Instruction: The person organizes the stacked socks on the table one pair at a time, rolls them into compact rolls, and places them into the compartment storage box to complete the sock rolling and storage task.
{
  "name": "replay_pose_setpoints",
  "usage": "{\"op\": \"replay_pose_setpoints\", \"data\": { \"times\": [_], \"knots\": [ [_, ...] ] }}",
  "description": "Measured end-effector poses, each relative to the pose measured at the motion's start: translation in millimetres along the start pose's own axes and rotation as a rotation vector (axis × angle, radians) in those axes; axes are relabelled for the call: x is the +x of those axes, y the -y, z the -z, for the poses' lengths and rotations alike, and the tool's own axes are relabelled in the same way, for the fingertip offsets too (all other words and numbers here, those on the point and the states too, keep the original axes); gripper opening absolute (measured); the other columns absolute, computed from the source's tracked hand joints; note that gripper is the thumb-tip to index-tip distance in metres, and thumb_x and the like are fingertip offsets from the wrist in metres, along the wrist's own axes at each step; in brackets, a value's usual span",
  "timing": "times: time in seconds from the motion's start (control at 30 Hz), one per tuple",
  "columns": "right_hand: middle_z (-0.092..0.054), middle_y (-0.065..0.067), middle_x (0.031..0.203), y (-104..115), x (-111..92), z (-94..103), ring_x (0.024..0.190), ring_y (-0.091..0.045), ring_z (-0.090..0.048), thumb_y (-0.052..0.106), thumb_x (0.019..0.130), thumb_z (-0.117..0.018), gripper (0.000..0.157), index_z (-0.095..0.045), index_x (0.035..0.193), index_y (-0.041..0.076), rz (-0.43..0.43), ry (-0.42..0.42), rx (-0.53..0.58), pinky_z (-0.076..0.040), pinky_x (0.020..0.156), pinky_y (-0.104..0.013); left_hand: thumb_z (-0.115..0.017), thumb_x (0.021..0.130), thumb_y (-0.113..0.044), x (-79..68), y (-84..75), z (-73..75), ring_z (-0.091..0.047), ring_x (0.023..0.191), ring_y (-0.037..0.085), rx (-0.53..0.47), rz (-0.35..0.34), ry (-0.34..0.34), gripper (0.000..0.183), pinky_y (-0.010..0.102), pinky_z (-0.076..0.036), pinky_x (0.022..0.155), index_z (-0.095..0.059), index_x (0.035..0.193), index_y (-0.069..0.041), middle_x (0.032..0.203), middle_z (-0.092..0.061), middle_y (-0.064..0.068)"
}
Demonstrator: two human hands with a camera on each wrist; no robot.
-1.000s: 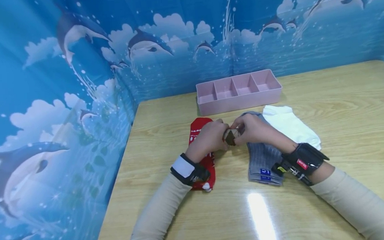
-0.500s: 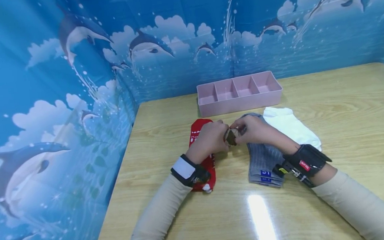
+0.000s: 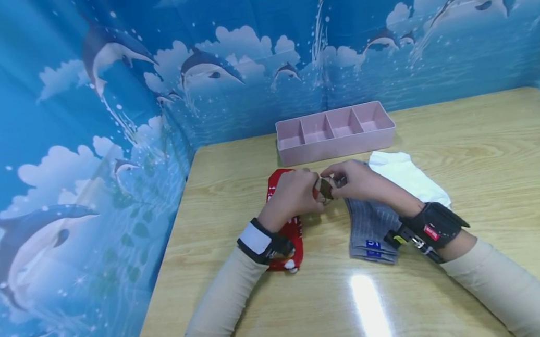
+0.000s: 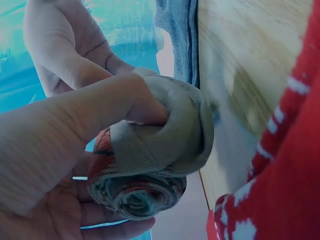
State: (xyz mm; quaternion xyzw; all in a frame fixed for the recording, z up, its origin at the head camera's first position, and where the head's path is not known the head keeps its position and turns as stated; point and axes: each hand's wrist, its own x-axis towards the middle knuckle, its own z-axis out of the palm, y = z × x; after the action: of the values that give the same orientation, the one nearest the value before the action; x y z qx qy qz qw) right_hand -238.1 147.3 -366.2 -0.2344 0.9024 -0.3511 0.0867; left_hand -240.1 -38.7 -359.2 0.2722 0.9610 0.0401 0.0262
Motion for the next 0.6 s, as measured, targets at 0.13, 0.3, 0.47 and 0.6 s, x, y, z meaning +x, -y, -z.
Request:
{"op": "replay_pose_setpoints", "data": {
  "times": [0.13, 0.3, 0.47, 0.6],
  "knots": [
    [-0.07, -0.014, 0.104, 3, -1, 0.0, 0.074, -0.016, -0.057, 0.007, 0.082, -0.074, 0.052, -0.063, 0.132, -0.002, 0.071, 0.004, -0.075, -0.047, 0.065, -0.032, -0.086, 0.075, -0.044, -0.9, 2.2, 2.6, -0.057, 0.07, 0.011, 0.003, -0.028, -0.044, 0.04, 0.022, -0.042, 0.056, -0.067, 0.095, -0.015, 0.078, -0.061, -0.004],
    [-0.068, -0.014, 0.121, 16, -2, 2.1, 0.103, -0.028, -0.066, 0.012, 0.08, -0.084, 0.058, -0.062, 0.133, 0.006, 0.132, -0.097, -0.146, -0.055, 0.086, -0.046, -0.085, 0.077, -0.038, -5.7, 10.3, 13.8, -0.061, 0.079, 0.012, -0.078, -0.081, -0.144, 0.053, 0.024, -0.049, 0.064, -0.061, 0.115, -0.012, 0.094, -0.068, -0.001],
    [-0.06, -0.014, 0.142, 29, -10, 8.5, 0.127, -0.036, -0.059, 0.018, 0.08, -0.087, 0.069, -0.058, 0.142, 0.012, 0.165, -0.204, -0.215, -0.051, 0.098, -0.055, -0.086, 0.081, -0.031, -13.8, 18.0, 28.2, -0.066, 0.088, 0.013, -0.229, -0.121, -0.185, 0.066, 0.027, -0.056, 0.075, -0.051, 0.133, -0.01, 0.109, -0.07, 0.004],
    [-0.061, -0.012, 0.143, 36, -18, 14.8, 0.127, -0.035, -0.06, 0.02, 0.079, -0.088, 0.072, -0.057, 0.144, 0.015, 0.21, -0.22, -0.239, -0.053, 0.096, -0.054, -0.084, 0.084, -0.028, -22.0, 20.1, 37.4, -0.067, 0.093, 0.012, -0.322, -0.164, -0.164, 0.063, 0.024, -0.056, 0.078, -0.051, 0.134, -0.01, 0.115, -0.069, 0.005]
  ]
}}
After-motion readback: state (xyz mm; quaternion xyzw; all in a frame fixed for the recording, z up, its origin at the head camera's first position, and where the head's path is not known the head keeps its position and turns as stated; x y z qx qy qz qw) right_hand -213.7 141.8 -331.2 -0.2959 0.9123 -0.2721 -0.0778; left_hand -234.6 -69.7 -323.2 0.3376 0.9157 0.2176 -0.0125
